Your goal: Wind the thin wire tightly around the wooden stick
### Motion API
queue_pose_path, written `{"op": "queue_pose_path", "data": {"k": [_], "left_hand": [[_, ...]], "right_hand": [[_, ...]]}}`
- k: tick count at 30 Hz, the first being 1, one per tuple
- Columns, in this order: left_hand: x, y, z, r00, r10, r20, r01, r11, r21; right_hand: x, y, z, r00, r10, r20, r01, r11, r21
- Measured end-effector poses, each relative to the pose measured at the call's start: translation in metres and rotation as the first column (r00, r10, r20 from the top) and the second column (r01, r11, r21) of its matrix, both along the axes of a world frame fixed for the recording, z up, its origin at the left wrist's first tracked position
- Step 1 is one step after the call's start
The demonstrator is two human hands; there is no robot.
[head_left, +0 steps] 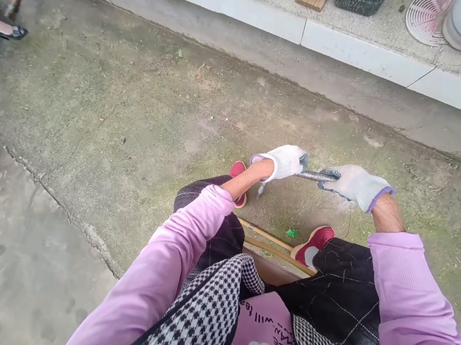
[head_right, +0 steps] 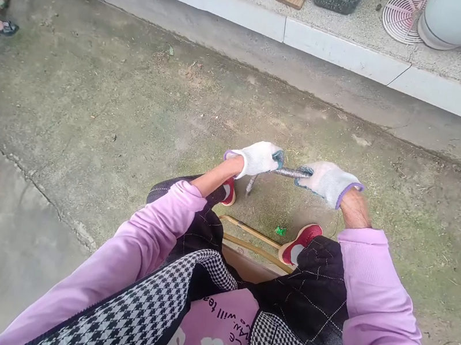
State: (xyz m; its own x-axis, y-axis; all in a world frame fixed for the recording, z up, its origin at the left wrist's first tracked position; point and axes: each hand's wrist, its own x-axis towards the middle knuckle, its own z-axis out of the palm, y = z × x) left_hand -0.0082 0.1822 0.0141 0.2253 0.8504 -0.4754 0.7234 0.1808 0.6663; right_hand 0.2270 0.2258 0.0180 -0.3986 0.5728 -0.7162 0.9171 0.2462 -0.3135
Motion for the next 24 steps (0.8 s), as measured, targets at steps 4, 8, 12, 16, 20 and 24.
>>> {"op": "queue_pose_path", "data": {"k": [4,8,12,16,20,24], "left_hand": [[0.013,-0.009,0.002,0.911,0.289,0.295,-0.224,0.946,-0.234],[0.02,-0.011,0.01,0.755,0.452,0.475,-0.281,0.878,-0.388],[0.017,-0.005,0.012,0.688,0.486,0.538,-0.268,0.86,-0.435],[0.016,-0.005,0.006,0.694,0.489,0.528,-0.287,0.861,-0.42],[0.015,-0.007,0.001,0.738,0.479,0.474,-0.36,0.875,-0.324],[0.009,-0.002,0.001,0.716,0.461,0.524,-0.326,0.885,-0.333]], "right_hand": [[0.0,0.004,-0.006,0.998,-0.019,-0.056,0.029,0.985,0.168],[0.006,0.001,-0.005,0.855,-0.373,-0.361,0.402,0.915,0.006],[0.007,-0.006,0.005,0.537,-0.67,-0.512,0.571,0.736,-0.364],[0.006,-0.007,0.01,0.481,-0.722,-0.496,0.538,0.691,-0.484],[0.008,-0.008,0.008,0.473,-0.701,-0.534,0.424,0.712,-0.56],[0.008,-0.014,0.012,0.517,-0.643,-0.565,0.344,0.76,-0.551]]}}
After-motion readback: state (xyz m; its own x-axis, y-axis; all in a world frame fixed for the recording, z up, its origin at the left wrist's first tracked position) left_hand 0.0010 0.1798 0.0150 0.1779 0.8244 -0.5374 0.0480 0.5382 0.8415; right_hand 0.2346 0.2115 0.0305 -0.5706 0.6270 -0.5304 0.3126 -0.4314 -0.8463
